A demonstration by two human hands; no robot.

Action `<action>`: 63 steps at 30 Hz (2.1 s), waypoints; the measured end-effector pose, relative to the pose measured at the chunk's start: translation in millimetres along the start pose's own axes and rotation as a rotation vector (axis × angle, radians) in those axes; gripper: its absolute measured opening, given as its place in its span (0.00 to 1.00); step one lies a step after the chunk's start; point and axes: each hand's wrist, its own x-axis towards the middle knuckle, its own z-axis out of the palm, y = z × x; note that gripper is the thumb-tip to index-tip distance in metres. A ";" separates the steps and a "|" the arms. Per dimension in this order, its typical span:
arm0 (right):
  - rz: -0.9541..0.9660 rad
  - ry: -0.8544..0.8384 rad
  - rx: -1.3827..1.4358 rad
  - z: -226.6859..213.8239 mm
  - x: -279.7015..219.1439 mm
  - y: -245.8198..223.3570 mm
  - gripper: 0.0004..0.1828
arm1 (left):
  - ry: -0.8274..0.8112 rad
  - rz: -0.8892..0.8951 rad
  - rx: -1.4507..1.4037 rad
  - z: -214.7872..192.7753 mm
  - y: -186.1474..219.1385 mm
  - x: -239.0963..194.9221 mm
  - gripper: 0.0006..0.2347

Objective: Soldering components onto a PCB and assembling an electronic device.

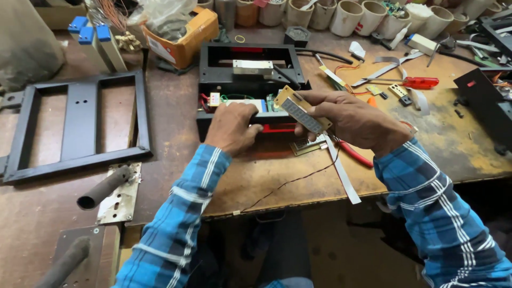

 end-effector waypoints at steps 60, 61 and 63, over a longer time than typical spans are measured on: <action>-0.164 0.027 0.076 46.4 7.4 10.6 0.21 | -0.023 -0.384 -0.633 -86.4 57.5 -38.0 0.11; -0.165 0.040 0.075 56.7 -6.1 19.0 0.21 | -0.028 -0.372 -0.637 -90.5 66.3 -43.8 0.11; -0.071 -0.022 0.250 80.2 -33.0 37.3 0.32 | 0.045 -0.450 -0.861 -98.3 83.7 -59.6 0.09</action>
